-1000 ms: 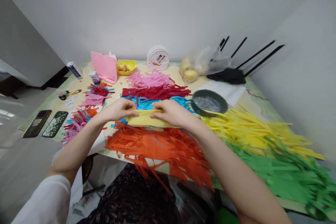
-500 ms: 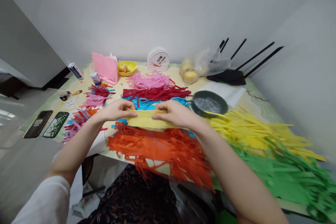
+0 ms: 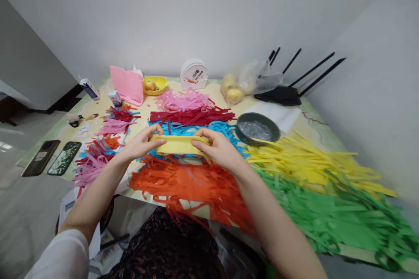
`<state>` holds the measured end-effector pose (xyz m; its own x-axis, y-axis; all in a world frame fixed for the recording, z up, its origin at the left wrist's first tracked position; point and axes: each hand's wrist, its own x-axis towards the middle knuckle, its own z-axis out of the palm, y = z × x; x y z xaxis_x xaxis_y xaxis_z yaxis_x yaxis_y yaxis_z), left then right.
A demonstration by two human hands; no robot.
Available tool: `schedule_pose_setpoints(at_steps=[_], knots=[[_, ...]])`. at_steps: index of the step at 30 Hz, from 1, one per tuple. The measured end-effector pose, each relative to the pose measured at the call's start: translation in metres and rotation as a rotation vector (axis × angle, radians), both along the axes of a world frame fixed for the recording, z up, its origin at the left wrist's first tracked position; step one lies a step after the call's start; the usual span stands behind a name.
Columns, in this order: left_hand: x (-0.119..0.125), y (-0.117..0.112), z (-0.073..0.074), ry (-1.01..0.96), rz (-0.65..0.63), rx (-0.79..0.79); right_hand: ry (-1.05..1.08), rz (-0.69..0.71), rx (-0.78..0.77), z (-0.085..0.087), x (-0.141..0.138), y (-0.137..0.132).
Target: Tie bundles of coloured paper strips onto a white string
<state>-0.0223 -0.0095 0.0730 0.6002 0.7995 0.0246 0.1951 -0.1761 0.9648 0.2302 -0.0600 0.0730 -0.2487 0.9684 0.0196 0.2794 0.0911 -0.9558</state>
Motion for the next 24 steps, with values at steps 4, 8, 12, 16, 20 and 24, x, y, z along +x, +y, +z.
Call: schedule_pose_setpoints(at_steps=[4,8,12,16,20,24], knots=[[0.001,-0.004,-0.006,-0.061,0.053,-0.078,0.066,-0.06,0.033,-0.007,-0.001,-0.005],[0.002,-0.007,-0.011,-0.127,0.103,-0.127,0.077,-0.164,0.086,-0.012,-0.004,-0.012],[-0.002,-0.011,-0.015,-0.187,0.107,-0.146,0.114,-0.185,0.128,-0.016,-0.005,-0.016],[-0.006,-0.012,-0.018,-0.179,0.11,-0.071,0.147,-0.132,0.15,-0.022,-0.001,-0.017],[-0.008,-0.01,-0.02,-0.168,0.077,-0.014,0.164,-0.089,0.19,-0.028,0.005,-0.013],[-0.009,-0.009,-0.019,-0.189,0.023,0.046,0.194,-0.032,0.23,-0.03,0.007,-0.007]])
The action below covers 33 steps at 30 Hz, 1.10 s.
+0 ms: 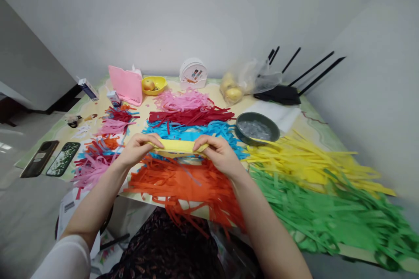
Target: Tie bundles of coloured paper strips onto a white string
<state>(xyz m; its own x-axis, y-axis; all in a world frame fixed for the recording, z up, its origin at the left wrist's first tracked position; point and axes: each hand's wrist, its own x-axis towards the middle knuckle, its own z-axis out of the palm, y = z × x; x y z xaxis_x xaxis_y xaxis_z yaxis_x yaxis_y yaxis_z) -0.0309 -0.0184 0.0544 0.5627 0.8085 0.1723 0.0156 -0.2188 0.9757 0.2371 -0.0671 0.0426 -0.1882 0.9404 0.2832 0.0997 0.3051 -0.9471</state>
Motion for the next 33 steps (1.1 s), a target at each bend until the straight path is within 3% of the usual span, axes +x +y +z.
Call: schedule_pose_setpoints(at_steps=[5,9,12,18,22,27,30,33], knots=[[0.0,0.0,0.005,0.069,-0.012,0.066,-0.045,0.012,-0.003,0.004,0.0,0.005],[0.007,-0.002,0.007,0.175,0.091,0.127,-0.119,0.028,0.038,0.011,-0.003,0.006],[0.013,-0.005,0.006,0.21,0.193,0.184,-0.211,-0.029,0.045,0.012,-0.007,0.006],[0.015,-0.007,0.001,0.222,0.259,0.314,-0.285,-0.152,0.032,0.006,-0.009,0.007],[0.013,-0.001,0.0,0.217,0.199,0.246,-0.271,-0.092,0.03,0.009,-0.01,0.007],[0.015,0.008,0.005,0.275,0.102,0.066,-0.384,-0.129,0.038,0.016,-0.011,0.005],[0.016,0.008,0.004,0.215,0.117,0.044,-0.43,-0.155,-0.001,0.017,-0.011,0.004],[0.016,0.004,0.003,0.161,0.056,-0.048,-0.382,-0.145,-0.084,0.014,-0.012,0.003]])
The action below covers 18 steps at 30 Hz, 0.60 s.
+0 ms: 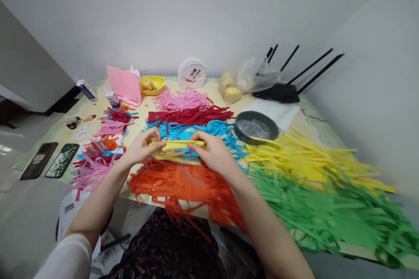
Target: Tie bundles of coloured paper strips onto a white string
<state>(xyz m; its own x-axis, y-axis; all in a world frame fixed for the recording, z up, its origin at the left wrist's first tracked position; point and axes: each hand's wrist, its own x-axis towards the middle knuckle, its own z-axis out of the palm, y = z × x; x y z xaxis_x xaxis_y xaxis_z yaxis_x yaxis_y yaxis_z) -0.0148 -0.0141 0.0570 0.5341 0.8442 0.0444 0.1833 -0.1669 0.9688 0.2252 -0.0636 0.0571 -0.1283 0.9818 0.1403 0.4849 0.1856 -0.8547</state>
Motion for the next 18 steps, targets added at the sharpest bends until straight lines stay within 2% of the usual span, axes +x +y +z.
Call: schedule_pose_setpoints(at_steps=[3,6,12,18], knots=[[-0.001,-0.002,-0.002,-0.018,-0.011,-0.027,0.229,0.012,-0.104,-0.003,-0.002,0.0],[-0.001,-0.002,-0.004,-0.016,0.061,-0.018,0.416,0.004,-0.16,-0.007,-0.004,0.0],[0.0,-0.005,-0.006,-0.152,0.137,-0.147,0.627,-0.043,-0.177,-0.012,-0.009,0.0],[0.0,-0.007,-0.011,-0.313,0.135,-0.168,0.733,-0.058,-0.157,-0.021,-0.009,0.0]])
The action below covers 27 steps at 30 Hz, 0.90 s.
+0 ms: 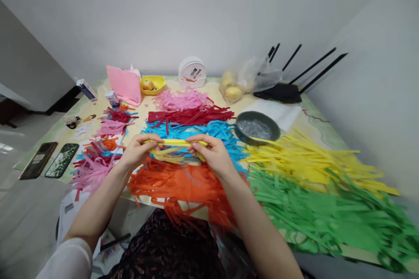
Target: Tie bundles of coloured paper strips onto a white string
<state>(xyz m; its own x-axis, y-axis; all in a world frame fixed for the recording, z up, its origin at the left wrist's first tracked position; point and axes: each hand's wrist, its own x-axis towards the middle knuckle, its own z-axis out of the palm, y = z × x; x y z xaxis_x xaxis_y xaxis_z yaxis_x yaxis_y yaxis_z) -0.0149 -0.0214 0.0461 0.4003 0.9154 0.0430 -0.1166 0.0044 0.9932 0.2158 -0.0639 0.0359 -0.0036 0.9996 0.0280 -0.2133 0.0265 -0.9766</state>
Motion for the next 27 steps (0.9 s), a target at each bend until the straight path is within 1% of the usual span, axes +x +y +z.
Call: schedule_pose_setpoints(at_steps=[3,6,8,11,14,16,17,19,22,23,25,27], knots=[[-0.001,0.001,-0.002,-0.018,-0.006,0.009,-0.056,0.019,0.028,-0.001,0.001,-0.001],[-0.001,0.0,-0.001,0.023,-0.002,0.047,-0.181,0.033,0.072,0.003,0.003,-0.003],[-0.001,-0.001,0.002,0.12,0.012,0.109,-0.305,0.018,0.126,0.006,0.004,-0.004],[0.0,-0.003,0.009,0.31,0.044,0.287,-0.483,-0.022,0.204,0.01,0.004,-0.007],[0.002,-0.003,0.012,0.473,0.045,0.448,-0.665,-0.071,0.242,0.012,0.003,-0.007],[0.003,-0.002,0.011,0.553,0.034,0.479,-0.763,-0.093,0.247,0.013,0.003,-0.007],[0.004,-0.002,0.01,0.569,0.032,0.466,-0.775,-0.097,0.236,0.014,0.003,-0.007],[0.005,-0.002,0.009,0.514,0.002,0.371,-0.683,-0.069,0.178,0.013,0.003,-0.006],[0.005,-0.004,0.009,0.28,-0.098,0.143,-0.36,0.021,0.056,0.009,0.003,-0.004],[0.005,-0.004,0.008,0.219,-0.114,0.091,-0.269,0.041,0.029,0.007,0.003,-0.004],[0.004,-0.004,0.006,0.178,-0.095,0.057,-0.167,0.043,0.0,0.002,0.002,-0.003],[0.003,-0.002,0.002,0.181,-0.054,0.061,-0.119,0.021,-0.01,-0.001,0.001,-0.002]])
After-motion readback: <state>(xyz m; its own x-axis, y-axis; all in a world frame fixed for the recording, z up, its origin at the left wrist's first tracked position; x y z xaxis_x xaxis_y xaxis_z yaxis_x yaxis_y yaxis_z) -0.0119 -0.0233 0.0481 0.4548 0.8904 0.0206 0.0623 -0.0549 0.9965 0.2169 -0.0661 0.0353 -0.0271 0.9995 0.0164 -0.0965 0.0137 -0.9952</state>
